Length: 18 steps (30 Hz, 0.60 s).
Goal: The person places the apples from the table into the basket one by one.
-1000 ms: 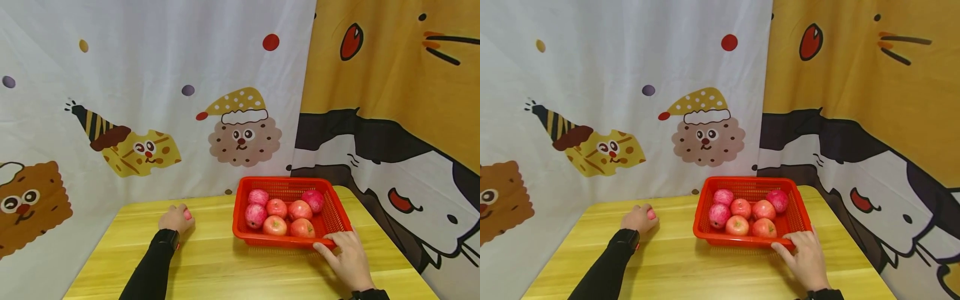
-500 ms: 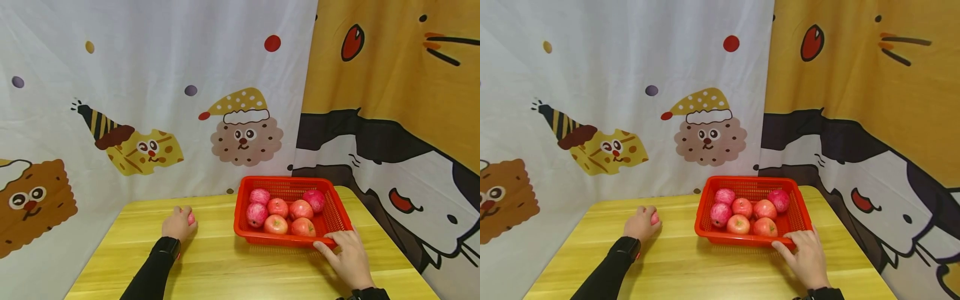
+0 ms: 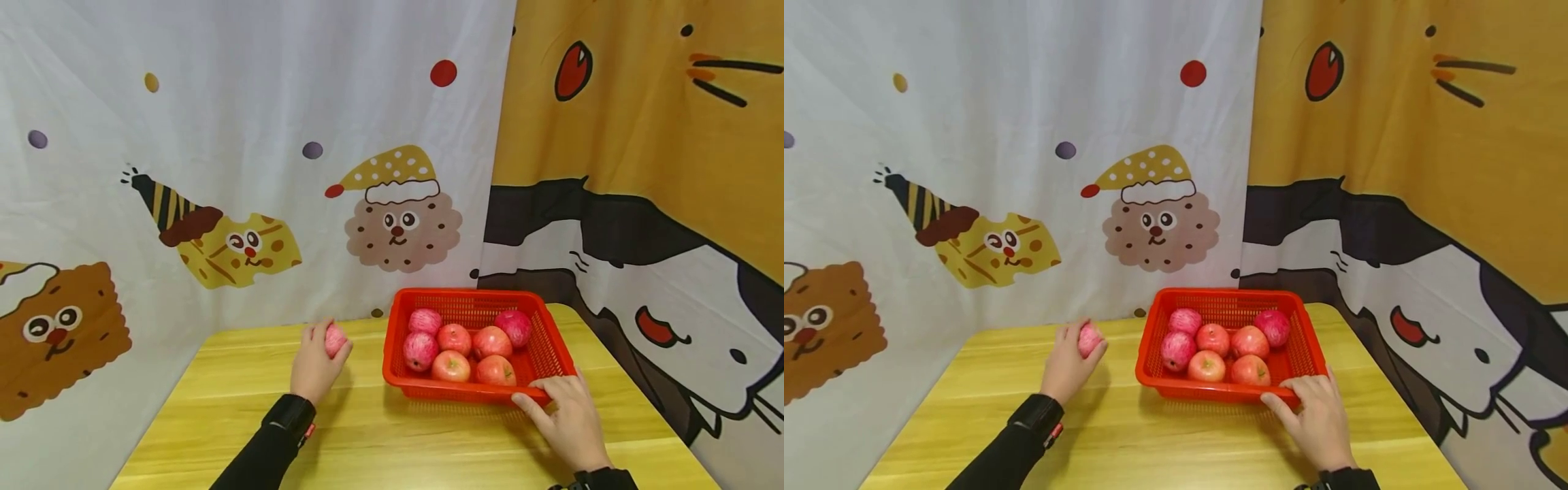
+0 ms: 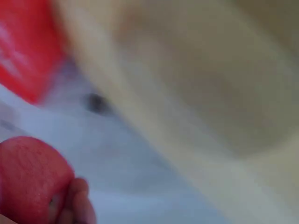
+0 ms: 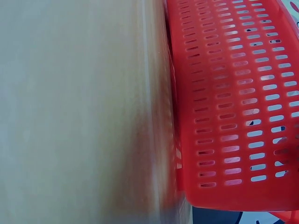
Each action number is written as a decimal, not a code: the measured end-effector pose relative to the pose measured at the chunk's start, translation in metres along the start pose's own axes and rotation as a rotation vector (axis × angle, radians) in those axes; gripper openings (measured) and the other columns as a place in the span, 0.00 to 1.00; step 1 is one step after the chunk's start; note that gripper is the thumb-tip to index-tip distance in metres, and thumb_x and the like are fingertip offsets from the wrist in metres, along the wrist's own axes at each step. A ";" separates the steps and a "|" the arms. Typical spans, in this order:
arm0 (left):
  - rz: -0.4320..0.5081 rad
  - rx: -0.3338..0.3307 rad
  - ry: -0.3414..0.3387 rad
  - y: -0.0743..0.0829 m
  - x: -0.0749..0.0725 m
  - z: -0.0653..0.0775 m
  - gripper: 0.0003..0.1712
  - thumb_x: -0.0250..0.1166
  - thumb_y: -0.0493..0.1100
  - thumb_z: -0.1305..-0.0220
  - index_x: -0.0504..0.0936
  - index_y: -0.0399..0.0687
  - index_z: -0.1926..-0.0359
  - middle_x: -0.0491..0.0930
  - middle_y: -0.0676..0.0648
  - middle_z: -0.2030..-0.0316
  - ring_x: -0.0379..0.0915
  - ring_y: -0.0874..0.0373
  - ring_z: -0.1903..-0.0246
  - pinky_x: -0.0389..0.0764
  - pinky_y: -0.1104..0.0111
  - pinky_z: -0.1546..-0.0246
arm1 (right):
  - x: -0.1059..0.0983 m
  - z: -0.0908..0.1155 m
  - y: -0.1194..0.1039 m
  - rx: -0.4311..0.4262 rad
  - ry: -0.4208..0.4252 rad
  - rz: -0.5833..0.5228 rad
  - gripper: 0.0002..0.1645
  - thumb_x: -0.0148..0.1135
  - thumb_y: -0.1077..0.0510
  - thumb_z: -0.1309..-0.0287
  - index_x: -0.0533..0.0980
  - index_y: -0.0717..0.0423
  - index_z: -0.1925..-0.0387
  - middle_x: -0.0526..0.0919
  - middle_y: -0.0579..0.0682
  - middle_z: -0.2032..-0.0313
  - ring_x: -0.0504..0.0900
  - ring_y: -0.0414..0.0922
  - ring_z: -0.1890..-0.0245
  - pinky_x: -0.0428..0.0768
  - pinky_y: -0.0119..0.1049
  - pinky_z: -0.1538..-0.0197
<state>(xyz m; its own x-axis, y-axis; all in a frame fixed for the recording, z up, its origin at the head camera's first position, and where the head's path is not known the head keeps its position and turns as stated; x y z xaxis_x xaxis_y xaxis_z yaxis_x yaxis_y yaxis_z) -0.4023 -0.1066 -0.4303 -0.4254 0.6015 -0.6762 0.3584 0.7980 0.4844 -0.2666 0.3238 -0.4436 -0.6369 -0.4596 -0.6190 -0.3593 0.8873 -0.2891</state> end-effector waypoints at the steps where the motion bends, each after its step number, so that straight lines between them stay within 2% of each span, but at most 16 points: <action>1: 0.035 0.053 0.026 0.023 -0.002 -0.003 0.38 0.72 0.57 0.43 0.71 0.47 0.36 0.67 0.39 0.44 0.75 0.46 0.65 0.83 0.51 0.67 | 0.000 -0.001 0.000 -0.005 0.002 -0.001 0.20 0.80 0.46 0.61 0.82 0.53 0.72 0.84 0.48 0.72 0.69 0.48 0.63 0.64 0.50 0.52; 3: 0.098 0.173 0.041 0.072 0.000 -0.005 0.38 0.73 0.56 0.43 0.71 0.47 0.36 0.67 0.41 0.43 0.74 0.48 0.59 0.83 0.51 0.61 | 0.000 -0.002 0.000 -0.011 0.002 -0.004 0.19 0.80 0.46 0.61 0.82 0.52 0.72 0.84 0.48 0.72 0.69 0.48 0.63 0.64 0.51 0.52; 5: 0.134 0.285 0.013 0.119 0.009 -0.001 0.38 0.73 0.55 0.44 0.71 0.48 0.36 0.66 0.43 0.40 0.72 0.50 0.53 0.82 0.51 0.55 | 0.000 -0.003 0.001 -0.011 0.002 -0.005 0.19 0.80 0.46 0.61 0.82 0.52 0.72 0.84 0.48 0.72 0.70 0.49 0.62 0.64 0.53 0.49; 7: 0.143 0.368 -0.042 0.162 0.027 0.008 0.38 0.72 0.57 0.43 0.70 0.52 0.35 0.65 0.45 0.38 0.68 0.52 0.48 0.79 0.52 0.51 | 0.000 -0.003 0.002 -0.005 0.000 -0.006 0.19 0.80 0.45 0.61 0.82 0.52 0.72 0.84 0.49 0.71 0.70 0.49 0.62 0.64 0.55 0.49; 10: 0.121 0.452 -0.123 0.213 0.059 0.023 0.38 0.71 0.60 0.43 0.69 0.57 0.35 0.64 0.47 0.37 0.65 0.54 0.44 0.78 0.54 0.48 | 0.001 -0.003 0.003 -0.002 0.002 -0.008 0.20 0.80 0.45 0.61 0.82 0.53 0.72 0.84 0.49 0.71 0.70 0.49 0.62 0.64 0.54 0.50; 14: 0.080 0.513 -0.190 0.262 0.096 0.042 0.39 0.68 0.63 0.42 0.66 0.62 0.33 0.63 0.47 0.36 0.65 0.55 0.44 0.79 0.56 0.50 | 0.002 -0.001 0.001 -0.022 0.006 -0.008 0.20 0.80 0.46 0.61 0.82 0.54 0.71 0.85 0.49 0.72 0.71 0.50 0.63 0.65 0.55 0.48; 16: 0.067 0.513 -0.212 0.277 0.110 0.046 0.39 0.67 0.64 0.40 0.65 0.62 0.32 0.62 0.47 0.35 0.65 0.54 0.44 0.79 0.57 0.51 | 0.002 0.000 0.000 -0.035 0.011 -0.013 0.20 0.80 0.47 0.62 0.83 0.54 0.71 0.85 0.50 0.71 0.72 0.50 0.63 0.63 0.59 0.42; 18: 0.053 0.494 -0.233 0.285 0.123 0.046 0.39 0.65 0.64 0.39 0.64 0.63 0.31 0.61 0.48 0.35 0.65 0.55 0.45 0.80 0.59 0.53 | 0.001 0.000 -0.001 -0.048 0.015 -0.016 0.20 0.80 0.47 0.63 0.83 0.55 0.70 0.85 0.50 0.71 0.72 0.51 0.62 0.56 0.64 0.36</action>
<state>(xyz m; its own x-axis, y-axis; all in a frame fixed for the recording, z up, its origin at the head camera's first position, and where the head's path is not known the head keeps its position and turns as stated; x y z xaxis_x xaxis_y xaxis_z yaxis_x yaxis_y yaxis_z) -0.3140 0.1928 -0.4011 -0.2210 0.5721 -0.7898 0.7457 0.6210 0.2412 -0.2673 0.3228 -0.4440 -0.6404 -0.4749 -0.6037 -0.4016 0.8770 -0.2638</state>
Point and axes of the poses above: each hand's wrist, its own z-axis away from the middle knuckle, its own x-axis out of the palm, y = z × x, the point moved 10 cm from there along -z, towards the middle knuckle
